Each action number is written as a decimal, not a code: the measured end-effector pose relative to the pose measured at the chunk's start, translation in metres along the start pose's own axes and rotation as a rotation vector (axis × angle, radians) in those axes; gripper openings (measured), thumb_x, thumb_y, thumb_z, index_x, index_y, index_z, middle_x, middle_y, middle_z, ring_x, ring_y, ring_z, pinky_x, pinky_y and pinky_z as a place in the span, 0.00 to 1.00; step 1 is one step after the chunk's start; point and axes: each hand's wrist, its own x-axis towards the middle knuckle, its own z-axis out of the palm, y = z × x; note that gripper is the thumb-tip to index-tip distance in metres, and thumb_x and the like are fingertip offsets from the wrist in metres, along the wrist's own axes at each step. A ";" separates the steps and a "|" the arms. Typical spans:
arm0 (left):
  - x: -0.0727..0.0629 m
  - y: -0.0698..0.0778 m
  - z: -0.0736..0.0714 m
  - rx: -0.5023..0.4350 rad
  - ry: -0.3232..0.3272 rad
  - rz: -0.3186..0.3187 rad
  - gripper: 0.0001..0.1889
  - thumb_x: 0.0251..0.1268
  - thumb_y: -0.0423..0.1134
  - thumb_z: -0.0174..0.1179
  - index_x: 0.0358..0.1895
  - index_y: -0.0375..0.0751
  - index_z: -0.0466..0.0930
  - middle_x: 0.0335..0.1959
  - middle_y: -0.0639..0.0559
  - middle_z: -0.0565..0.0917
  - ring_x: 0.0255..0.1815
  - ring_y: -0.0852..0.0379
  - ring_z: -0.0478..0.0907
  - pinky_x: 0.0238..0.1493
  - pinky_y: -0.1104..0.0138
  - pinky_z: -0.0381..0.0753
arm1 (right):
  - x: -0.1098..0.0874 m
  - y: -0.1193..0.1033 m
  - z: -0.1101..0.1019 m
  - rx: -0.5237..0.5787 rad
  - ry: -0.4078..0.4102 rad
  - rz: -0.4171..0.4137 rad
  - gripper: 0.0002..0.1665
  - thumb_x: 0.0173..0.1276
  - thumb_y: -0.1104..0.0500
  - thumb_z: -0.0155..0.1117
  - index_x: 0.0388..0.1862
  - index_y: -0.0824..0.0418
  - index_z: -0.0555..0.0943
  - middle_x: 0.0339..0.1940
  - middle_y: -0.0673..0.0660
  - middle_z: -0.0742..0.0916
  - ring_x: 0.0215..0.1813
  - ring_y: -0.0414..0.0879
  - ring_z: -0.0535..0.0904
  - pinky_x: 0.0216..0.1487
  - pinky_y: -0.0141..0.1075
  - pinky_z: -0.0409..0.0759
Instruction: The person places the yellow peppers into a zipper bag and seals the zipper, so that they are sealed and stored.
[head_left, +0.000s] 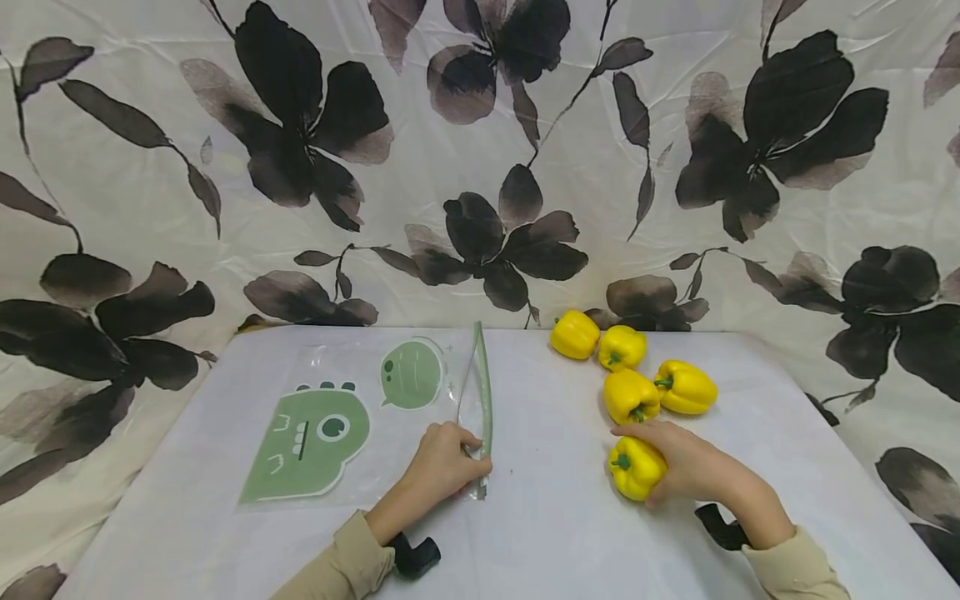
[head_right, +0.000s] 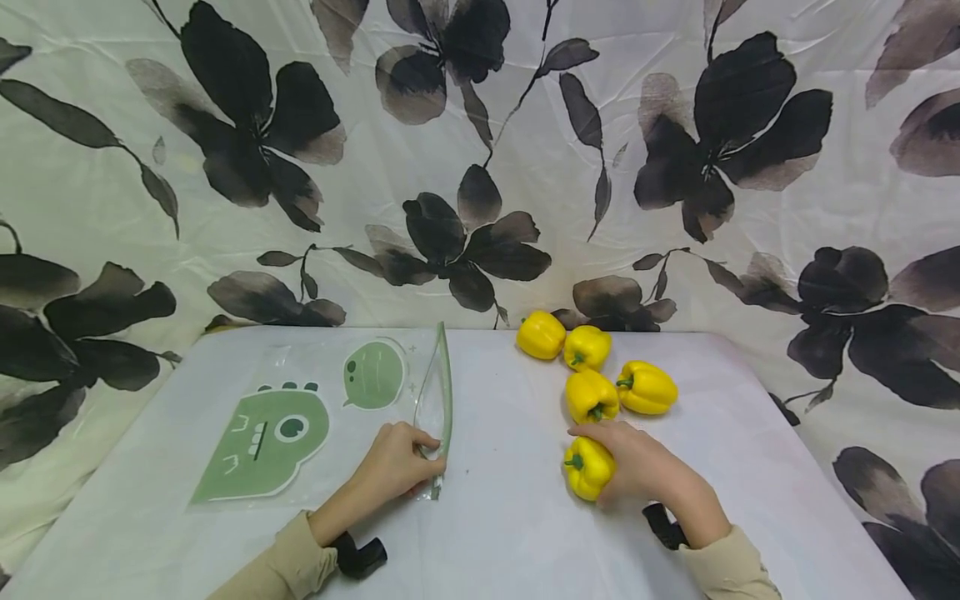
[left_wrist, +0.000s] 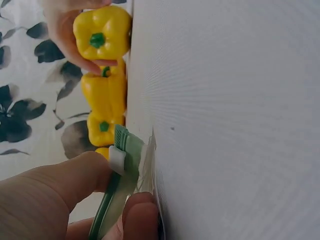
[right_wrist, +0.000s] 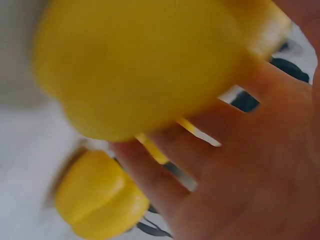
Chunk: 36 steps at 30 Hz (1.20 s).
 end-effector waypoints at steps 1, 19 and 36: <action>0.000 0.000 0.000 0.001 0.001 0.005 0.15 0.43 0.33 0.68 0.37 0.29 0.89 0.10 0.58 0.78 0.04 0.67 0.67 0.10 0.69 0.70 | 0.000 0.002 0.002 -0.010 0.007 0.002 0.51 0.36 0.63 0.85 0.65 0.58 0.76 0.61 0.62 0.79 0.62 0.62 0.73 0.60 0.63 0.69; 0.000 -0.002 -0.002 -0.069 -0.046 -0.016 0.15 0.46 0.30 0.67 0.39 0.24 0.86 0.16 0.51 0.83 0.04 0.66 0.68 0.08 0.69 0.71 | 0.043 -0.045 -0.024 0.363 0.286 -0.079 0.48 0.50 0.55 0.81 0.65 0.60 0.63 0.59 0.60 0.77 0.59 0.59 0.75 0.55 0.52 0.77; -0.001 -0.001 -0.002 -0.090 -0.086 -0.051 0.17 0.48 0.32 0.67 0.42 0.24 0.86 0.10 0.58 0.77 0.03 0.65 0.68 0.08 0.71 0.68 | 0.145 -0.070 0.032 1.256 0.149 -0.195 0.43 0.56 0.79 0.60 0.66 0.58 0.55 0.60 0.62 0.74 0.56 0.48 0.76 0.58 0.36 0.77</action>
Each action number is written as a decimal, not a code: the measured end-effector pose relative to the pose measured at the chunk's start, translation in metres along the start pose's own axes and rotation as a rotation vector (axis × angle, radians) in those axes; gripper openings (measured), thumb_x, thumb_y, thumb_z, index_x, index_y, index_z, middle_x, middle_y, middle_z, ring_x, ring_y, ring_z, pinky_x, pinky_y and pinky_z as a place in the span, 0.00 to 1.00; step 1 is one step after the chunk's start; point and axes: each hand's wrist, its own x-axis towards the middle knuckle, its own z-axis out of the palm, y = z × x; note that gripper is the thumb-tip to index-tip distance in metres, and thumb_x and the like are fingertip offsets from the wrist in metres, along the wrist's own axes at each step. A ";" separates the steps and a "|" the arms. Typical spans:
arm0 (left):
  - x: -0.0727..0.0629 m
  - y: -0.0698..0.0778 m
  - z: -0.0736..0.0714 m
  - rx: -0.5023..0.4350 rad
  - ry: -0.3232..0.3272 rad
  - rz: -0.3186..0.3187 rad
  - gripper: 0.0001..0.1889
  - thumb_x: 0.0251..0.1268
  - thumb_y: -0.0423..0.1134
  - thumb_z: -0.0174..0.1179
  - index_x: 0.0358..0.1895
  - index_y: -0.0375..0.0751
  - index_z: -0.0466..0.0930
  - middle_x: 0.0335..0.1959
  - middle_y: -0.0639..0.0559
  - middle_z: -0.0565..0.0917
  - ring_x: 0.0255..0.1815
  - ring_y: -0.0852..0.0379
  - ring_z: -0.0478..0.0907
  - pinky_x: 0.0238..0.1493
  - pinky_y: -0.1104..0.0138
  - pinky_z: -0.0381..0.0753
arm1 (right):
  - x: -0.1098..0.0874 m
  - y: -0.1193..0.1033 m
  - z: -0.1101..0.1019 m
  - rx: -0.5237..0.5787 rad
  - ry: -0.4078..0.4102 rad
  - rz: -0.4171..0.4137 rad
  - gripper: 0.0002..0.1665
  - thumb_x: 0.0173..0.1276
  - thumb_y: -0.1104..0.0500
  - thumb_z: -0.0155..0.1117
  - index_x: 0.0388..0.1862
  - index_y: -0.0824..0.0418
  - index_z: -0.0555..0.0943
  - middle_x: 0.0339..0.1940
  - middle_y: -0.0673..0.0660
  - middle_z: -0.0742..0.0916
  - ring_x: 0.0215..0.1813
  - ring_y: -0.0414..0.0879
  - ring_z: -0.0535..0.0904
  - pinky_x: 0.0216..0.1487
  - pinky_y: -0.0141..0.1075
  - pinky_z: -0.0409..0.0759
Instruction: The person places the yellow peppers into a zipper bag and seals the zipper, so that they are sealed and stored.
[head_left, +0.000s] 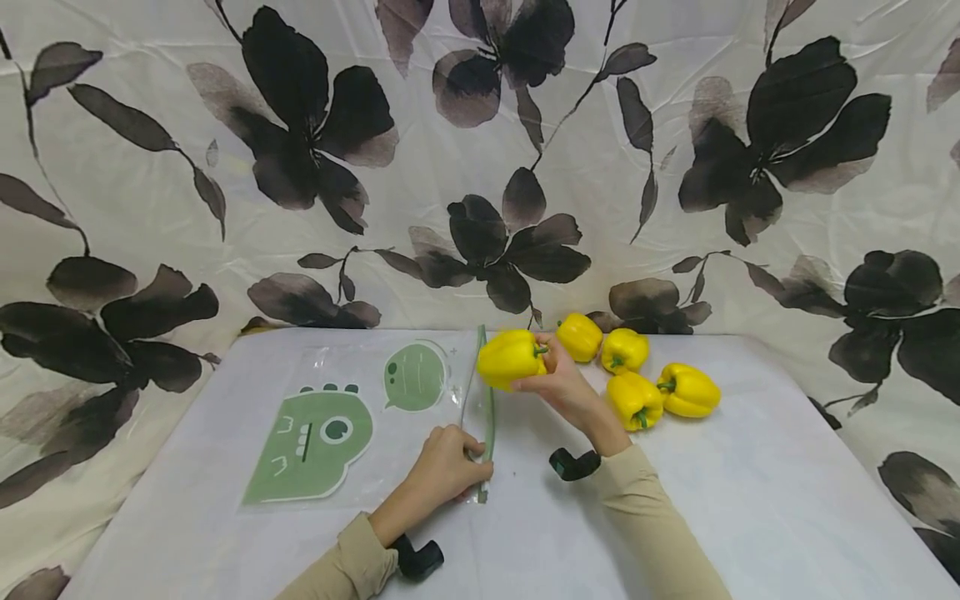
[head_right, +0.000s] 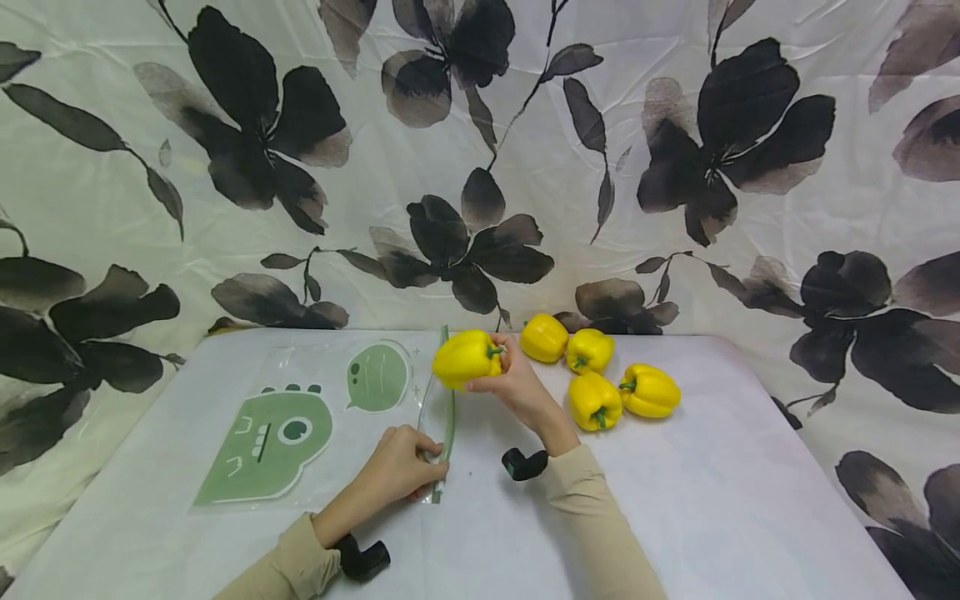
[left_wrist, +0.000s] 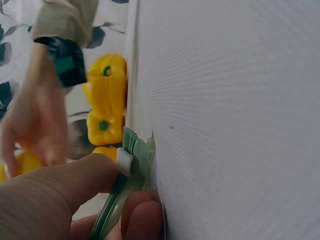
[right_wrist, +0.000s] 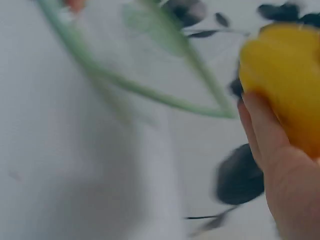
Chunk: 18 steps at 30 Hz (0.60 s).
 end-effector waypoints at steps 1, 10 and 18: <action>0.000 0.000 0.000 0.001 -0.003 -0.002 0.17 0.48 0.32 0.67 0.42 0.24 0.86 0.09 0.58 0.76 0.03 0.65 0.68 0.08 0.71 0.68 | 0.002 0.008 -0.001 0.003 -0.019 0.033 0.42 0.57 0.78 0.60 0.67 0.60 0.55 0.60 0.63 0.75 0.56 0.48 0.76 0.58 0.36 0.77; 0.000 0.000 0.001 0.011 0.004 -0.012 0.17 0.48 0.33 0.69 0.42 0.25 0.86 0.08 0.58 0.75 0.03 0.65 0.68 0.08 0.71 0.67 | 0.015 0.047 -0.013 -0.016 -0.042 0.187 0.39 0.55 0.74 0.59 0.65 0.64 0.55 0.61 0.62 0.74 0.54 0.46 0.75 0.58 0.34 0.74; 0.000 0.003 0.001 0.058 0.024 0.007 0.15 0.48 0.34 0.68 0.40 0.27 0.87 0.07 0.60 0.74 0.03 0.65 0.68 0.08 0.72 0.67 | 0.017 0.056 -0.018 -0.096 -0.078 0.244 0.41 0.51 0.72 0.62 0.63 0.63 0.57 0.61 0.63 0.71 0.54 0.49 0.73 0.58 0.36 0.72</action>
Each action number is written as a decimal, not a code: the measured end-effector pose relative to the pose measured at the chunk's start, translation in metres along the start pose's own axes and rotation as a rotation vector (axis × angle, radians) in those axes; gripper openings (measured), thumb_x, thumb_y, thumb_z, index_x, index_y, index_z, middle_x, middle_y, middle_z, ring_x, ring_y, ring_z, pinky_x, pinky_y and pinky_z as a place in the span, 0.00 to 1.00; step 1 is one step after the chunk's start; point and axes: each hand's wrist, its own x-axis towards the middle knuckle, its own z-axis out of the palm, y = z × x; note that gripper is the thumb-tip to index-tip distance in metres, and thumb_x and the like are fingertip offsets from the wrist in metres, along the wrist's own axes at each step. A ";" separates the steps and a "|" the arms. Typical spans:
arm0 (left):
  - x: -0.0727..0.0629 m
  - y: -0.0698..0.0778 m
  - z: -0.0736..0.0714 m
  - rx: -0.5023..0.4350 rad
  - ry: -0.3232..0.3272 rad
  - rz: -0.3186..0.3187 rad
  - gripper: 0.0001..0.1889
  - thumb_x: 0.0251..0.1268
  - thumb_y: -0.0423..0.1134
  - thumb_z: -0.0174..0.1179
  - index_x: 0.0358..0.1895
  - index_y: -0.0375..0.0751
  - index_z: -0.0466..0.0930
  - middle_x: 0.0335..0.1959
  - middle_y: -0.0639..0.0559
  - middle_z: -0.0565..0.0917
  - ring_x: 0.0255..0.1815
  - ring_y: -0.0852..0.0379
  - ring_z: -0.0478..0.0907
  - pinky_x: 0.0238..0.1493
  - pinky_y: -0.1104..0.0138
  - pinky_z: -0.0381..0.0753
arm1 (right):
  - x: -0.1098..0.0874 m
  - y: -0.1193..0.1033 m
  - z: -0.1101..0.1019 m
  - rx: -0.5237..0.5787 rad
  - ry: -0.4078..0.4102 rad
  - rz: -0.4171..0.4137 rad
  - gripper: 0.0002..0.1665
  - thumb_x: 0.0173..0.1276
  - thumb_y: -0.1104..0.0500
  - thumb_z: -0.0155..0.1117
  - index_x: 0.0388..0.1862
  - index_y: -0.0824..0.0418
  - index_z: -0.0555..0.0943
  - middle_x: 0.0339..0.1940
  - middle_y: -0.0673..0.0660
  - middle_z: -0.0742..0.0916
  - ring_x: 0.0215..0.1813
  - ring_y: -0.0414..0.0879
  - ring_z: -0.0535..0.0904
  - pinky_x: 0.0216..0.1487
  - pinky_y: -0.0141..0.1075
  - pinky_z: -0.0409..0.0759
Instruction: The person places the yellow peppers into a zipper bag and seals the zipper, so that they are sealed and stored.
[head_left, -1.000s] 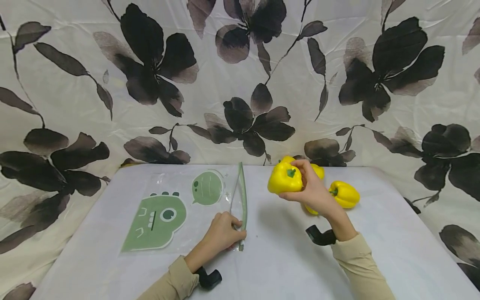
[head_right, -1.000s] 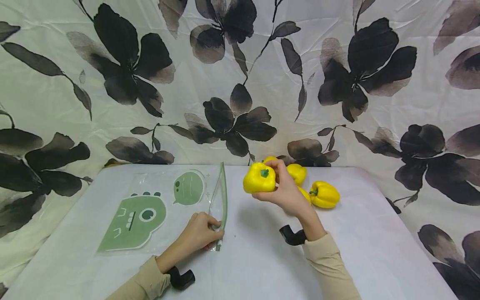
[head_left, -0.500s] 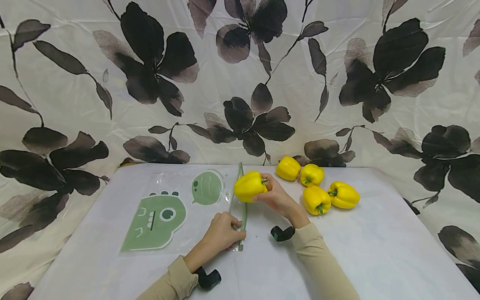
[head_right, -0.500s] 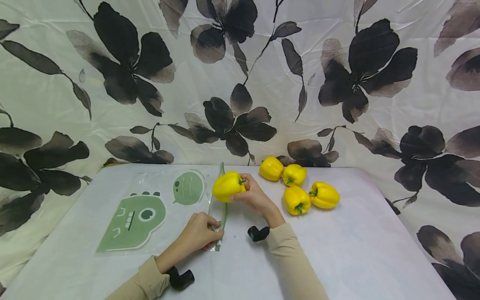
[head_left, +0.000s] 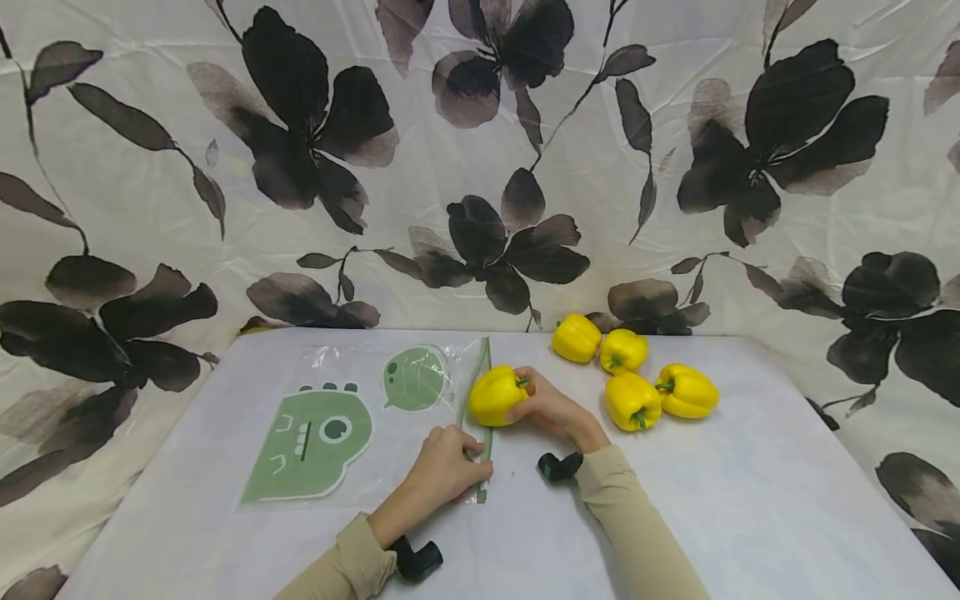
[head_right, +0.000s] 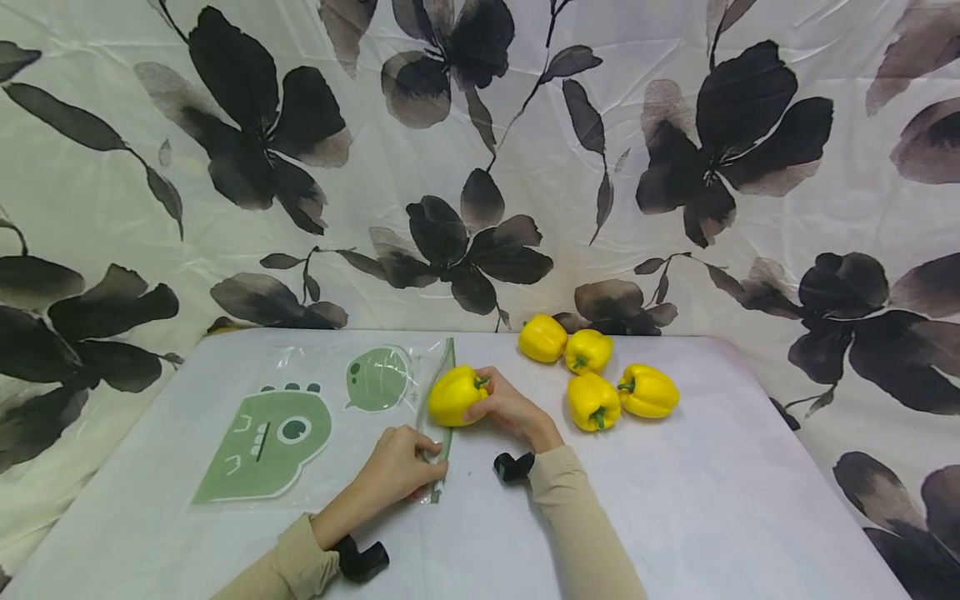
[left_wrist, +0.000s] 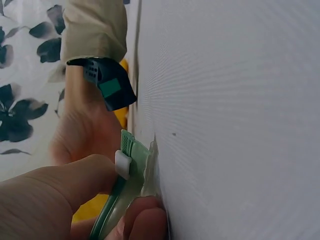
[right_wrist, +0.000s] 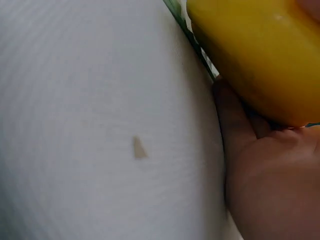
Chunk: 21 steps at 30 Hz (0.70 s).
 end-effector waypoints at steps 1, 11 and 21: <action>0.000 0.000 0.000 0.016 0.007 0.015 0.14 0.48 0.34 0.68 0.38 0.28 0.88 0.07 0.61 0.73 0.03 0.66 0.67 0.09 0.72 0.66 | 0.001 0.000 0.001 -0.019 0.000 0.002 0.41 0.51 0.71 0.62 0.63 0.63 0.57 0.62 0.64 0.71 0.54 0.49 0.73 0.59 0.36 0.72; -0.004 0.007 0.001 0.171 0.081 0.162 0.14 0.47 0.32 0.68 0.12 0.44 0.73 0.07 0.65 0.58 0.07 0.71 0.58 0.11 0.75 0.56 | 0.006 0.000 0.016 -0.315 0.032 -0.106 0.33 0.58 0.67 0.72 0.59 0.62 0.65 0.60 0.61 0.77 0.56 0.52 0.76 0.60 0.43 0.73; -0.005 0.007 0.002 0.202 0.083 0.195 0.12 0.48 0.32 0.67 0.14 0.43 0.75 0.07 0.65 0.59 0.06 0.72 0.57 0.10 0.75 0.57 | 0.005 -0.007 0.037 -0.542 0.100 -0.103 0.37 0.57 0.58 0.76 0.63 0.57 0.69 0.62 0.56 0.77 0.62 0.56 0.74 0.62 0.49 0.73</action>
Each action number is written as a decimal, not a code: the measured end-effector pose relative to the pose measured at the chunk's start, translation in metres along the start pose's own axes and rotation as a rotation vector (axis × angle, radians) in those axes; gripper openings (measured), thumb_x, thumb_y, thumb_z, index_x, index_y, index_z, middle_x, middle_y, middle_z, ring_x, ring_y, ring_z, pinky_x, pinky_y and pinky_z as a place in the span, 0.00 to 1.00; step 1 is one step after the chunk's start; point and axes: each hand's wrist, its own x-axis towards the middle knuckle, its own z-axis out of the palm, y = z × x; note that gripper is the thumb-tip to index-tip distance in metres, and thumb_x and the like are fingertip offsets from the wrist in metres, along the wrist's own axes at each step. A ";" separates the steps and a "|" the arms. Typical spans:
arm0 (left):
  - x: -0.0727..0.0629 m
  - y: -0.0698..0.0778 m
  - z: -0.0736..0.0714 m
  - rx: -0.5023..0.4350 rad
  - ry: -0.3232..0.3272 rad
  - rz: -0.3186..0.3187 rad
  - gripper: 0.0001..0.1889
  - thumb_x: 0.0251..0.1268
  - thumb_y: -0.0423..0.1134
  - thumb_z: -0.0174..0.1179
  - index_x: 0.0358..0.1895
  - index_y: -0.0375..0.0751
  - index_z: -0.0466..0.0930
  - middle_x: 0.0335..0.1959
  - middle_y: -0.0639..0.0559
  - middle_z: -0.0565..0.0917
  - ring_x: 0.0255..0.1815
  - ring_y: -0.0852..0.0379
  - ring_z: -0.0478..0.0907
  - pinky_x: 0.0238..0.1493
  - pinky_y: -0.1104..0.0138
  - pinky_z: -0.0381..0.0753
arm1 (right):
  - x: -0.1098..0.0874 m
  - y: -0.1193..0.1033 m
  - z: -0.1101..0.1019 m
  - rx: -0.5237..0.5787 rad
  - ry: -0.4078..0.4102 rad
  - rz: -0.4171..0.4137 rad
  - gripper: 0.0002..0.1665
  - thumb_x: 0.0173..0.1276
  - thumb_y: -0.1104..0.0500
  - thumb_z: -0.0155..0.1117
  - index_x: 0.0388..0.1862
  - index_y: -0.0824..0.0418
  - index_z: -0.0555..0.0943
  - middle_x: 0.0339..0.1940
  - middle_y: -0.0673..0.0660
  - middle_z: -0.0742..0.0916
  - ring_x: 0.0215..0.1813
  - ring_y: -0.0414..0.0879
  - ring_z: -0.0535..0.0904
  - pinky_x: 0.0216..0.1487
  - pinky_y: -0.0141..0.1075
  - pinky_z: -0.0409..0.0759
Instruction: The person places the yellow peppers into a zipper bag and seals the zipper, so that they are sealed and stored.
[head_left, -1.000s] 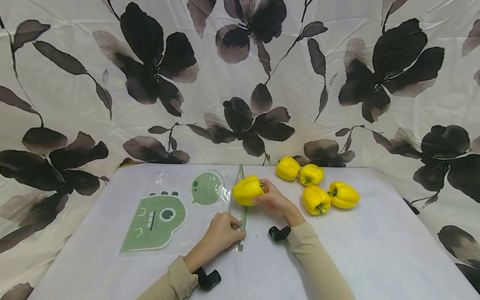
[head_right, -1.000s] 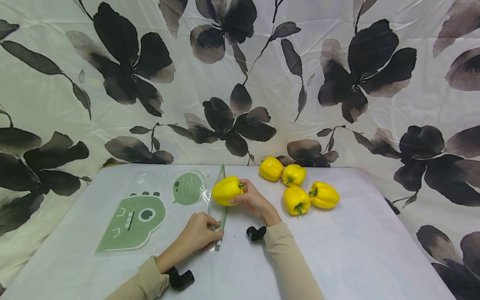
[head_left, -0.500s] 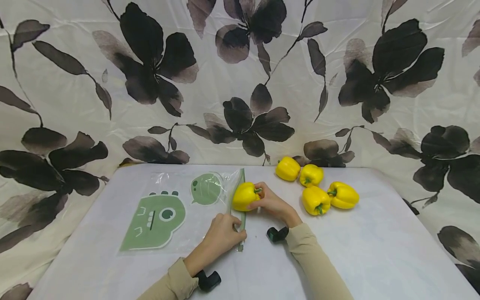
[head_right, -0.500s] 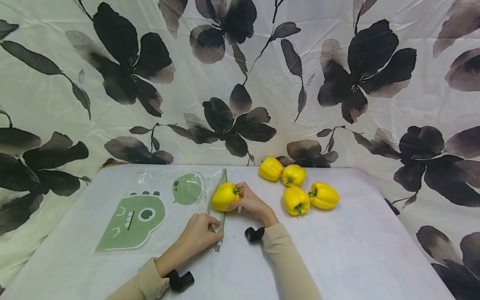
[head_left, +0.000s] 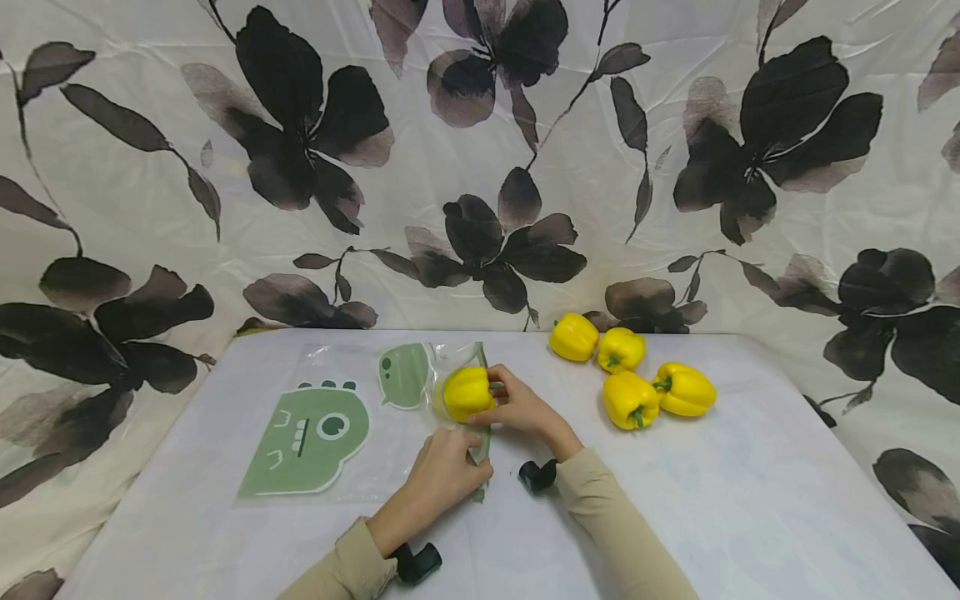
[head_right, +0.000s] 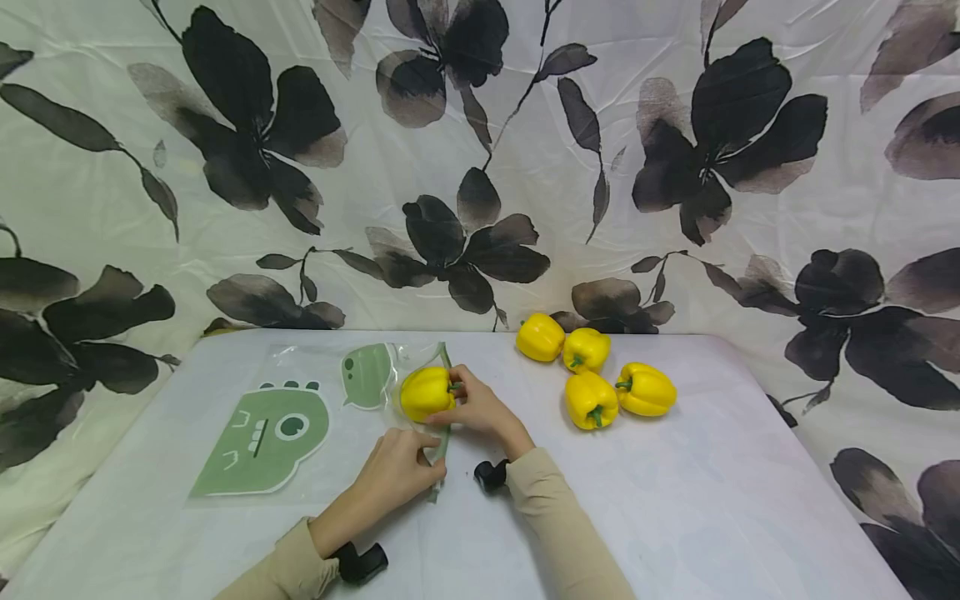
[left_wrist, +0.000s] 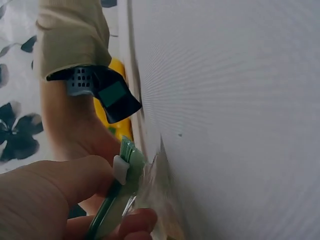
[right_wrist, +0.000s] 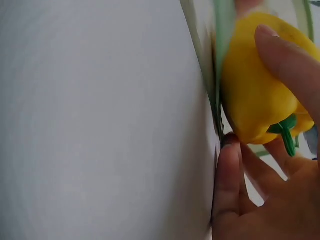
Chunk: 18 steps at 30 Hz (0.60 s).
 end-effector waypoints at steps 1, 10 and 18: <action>0.000 0.001 -0.001 0.010 0.011 0.011 0.13 0.48 0.31 0.67 0.13 0.44 0.74 0.07 0.65 0.58 0.07 0.72 0.56 0.11 0.75 0.57 | 0.000 -0.001 0.001 0.002 0.001 0.002 0.37 0.57 0.58 0.76 0.62 0.58 0.68 0.61 0.57 0.77 0.62 0.57 0.74 0.61 0.49 0.74; -0.003 0.012 -0.001 0.107 0.151 0.128 0.09 0.44 0.30 0.66 0.16 0.45 0.76 0.11 0.63 0.62 0.13 0.67 0.58 0.13 0.71 0.59 | 0.004 -0.002 0.004 -0.028 0.005 0.049 0.39 0.59 0.55 0.74 0.67 0.56 0.67 0.60 0.58 0.78 0.56 0.52 0.75 0.55 0.46 0.75; -0.004 0.007 0.002 0.009 -0.042 -0.011 0.14 0.50 0.34 0.67 0.42 0.31 0.84 0.15 0.55 0.71 0.09 0.67 0.60 0.10 0.72 0.61 | 0.006 -0.002 0.006 -0.051 0.025 0.057 0.46 0.61 0.55 0.73 0.75 0.56 0.62 0.66 0.58 0.74 0.60 0.54 0.73 0.57 0.48 0.75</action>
